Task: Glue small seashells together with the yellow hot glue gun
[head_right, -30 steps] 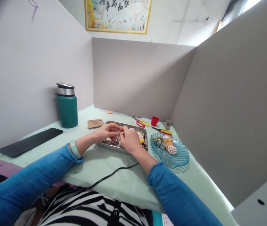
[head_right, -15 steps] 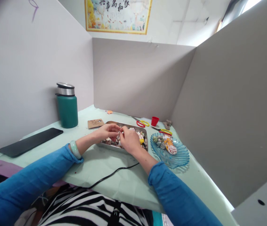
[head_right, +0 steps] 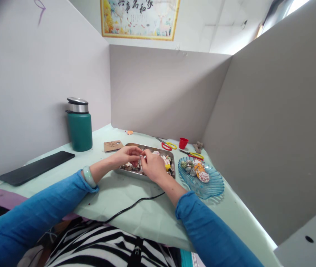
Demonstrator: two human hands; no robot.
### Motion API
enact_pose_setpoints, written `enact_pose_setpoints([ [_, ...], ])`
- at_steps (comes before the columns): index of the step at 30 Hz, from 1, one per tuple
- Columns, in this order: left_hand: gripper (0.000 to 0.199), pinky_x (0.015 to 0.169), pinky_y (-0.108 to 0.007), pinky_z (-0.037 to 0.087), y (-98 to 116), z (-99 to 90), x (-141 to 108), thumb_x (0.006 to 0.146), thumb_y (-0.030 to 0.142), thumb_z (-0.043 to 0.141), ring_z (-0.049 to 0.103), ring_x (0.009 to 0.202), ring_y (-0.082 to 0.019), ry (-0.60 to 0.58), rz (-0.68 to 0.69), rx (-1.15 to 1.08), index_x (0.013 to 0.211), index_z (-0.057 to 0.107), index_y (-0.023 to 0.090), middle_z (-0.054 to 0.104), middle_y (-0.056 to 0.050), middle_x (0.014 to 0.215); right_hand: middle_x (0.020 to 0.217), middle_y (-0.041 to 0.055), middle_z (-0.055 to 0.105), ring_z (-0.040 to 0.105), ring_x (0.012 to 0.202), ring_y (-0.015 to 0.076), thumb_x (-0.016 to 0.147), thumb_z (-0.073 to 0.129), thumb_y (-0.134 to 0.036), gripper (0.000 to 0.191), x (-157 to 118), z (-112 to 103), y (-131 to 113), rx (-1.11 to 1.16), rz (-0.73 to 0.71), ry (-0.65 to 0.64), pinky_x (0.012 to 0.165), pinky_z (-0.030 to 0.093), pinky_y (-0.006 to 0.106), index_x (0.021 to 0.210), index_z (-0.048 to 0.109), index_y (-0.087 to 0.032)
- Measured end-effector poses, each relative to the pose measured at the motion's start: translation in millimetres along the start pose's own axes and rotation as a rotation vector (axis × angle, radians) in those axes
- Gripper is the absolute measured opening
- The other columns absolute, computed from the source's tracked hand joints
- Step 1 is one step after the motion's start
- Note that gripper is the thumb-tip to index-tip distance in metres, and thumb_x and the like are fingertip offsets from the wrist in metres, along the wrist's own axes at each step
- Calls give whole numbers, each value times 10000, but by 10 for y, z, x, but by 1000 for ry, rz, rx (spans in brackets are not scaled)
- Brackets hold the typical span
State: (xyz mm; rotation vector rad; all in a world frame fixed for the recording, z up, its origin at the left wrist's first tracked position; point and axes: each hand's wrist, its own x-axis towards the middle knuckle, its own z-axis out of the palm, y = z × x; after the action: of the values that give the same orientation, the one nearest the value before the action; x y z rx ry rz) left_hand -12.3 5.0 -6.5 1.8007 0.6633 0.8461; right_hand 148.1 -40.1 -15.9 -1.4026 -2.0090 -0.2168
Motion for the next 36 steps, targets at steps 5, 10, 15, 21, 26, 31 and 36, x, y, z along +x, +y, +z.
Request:
enact_pose_setpoints([
  [5, 315, 529, -234, 488, -2, 1, 0, 700, 256, 633, 578, 516, -89, 11, -1, 8, 958, 529, 109, 635, -43, 765, 707, 9, 660, 564, 609, 134, 848, 425, -310, 202, 3, -17, -19, -2, 9, -13, 563, 306, 224, 952, 566, -208],
  [10, 314, 538, -237, 492, -25, -11, 8, 713, 270, 626, 582, 523, -91, -9, 3, 1, 966, 530, 110, 634, -48, 766, 711, 13, 661, 566, 617, 134, 847, 424, -306, 206, -3, -18, -21, 5, 6, -14, 562, 310, 221, 954, 569, -205],
  [15, 333, 538, -241, 496, -48, -21, 16, 712, 297, 634, 587, 523, -96, -12, 4, -3, 968, 526, 114, 636, -51, 766, 710, 16, 660, 571, 623, 136, 844, 428, -300, 203, -7, -27, -27, 6, 9, -18, 558, 312, 220, 958, 567, -204],
  [21, 331, 527, -240, 491, -25, -10, 7, 710, 289, 636, 585, 511, -97, -2, 2, 2, 966, 529, 109, 632, -41, 734, 711, 15, 659, 571, 621, 135, 844, 428, -303, 199, -6, -28, -21, 11, 4, -17, 566, 317, 221, 949, 566, -206],
  [26, 316, 534, -243, 493, -37, -15, 11, 719, 284, 628, 587, 514, -97, -17, 4, -7, 967, 532, 113, 631, -40, 740, 719, 17, 661, 577, 635, 136, 844, 431, -303, 205, -4, -20, -19, 11, 3, -21, 576, 322, 220, 958, 567, -202],
  [31, 324, 534, -242, 496, -53, -19, 11, 720, 289, 631, 589, 519, -98, -9, 7, -14, 974, 530, 114, 628, -41, 736, 723, 19, 661, 571, 626, 135, 848, 424, -306, 213, -6, -26, -23, 7, -3, -25, 570, 322, 219, 962, 570, -200],
  [36, 330, 532, -235, 492, -75, -32, 20, 721, 308, 633, 592, 527, -102, -13, 17, -2, 972, 535, 117, 627, -40, 725, 725, 17, 661, 578, 641, 139, 847, 425, -306, 207, -16, -39, -24, 6, -6, -14, 590, 332, 223, 955, 571, -207],
])
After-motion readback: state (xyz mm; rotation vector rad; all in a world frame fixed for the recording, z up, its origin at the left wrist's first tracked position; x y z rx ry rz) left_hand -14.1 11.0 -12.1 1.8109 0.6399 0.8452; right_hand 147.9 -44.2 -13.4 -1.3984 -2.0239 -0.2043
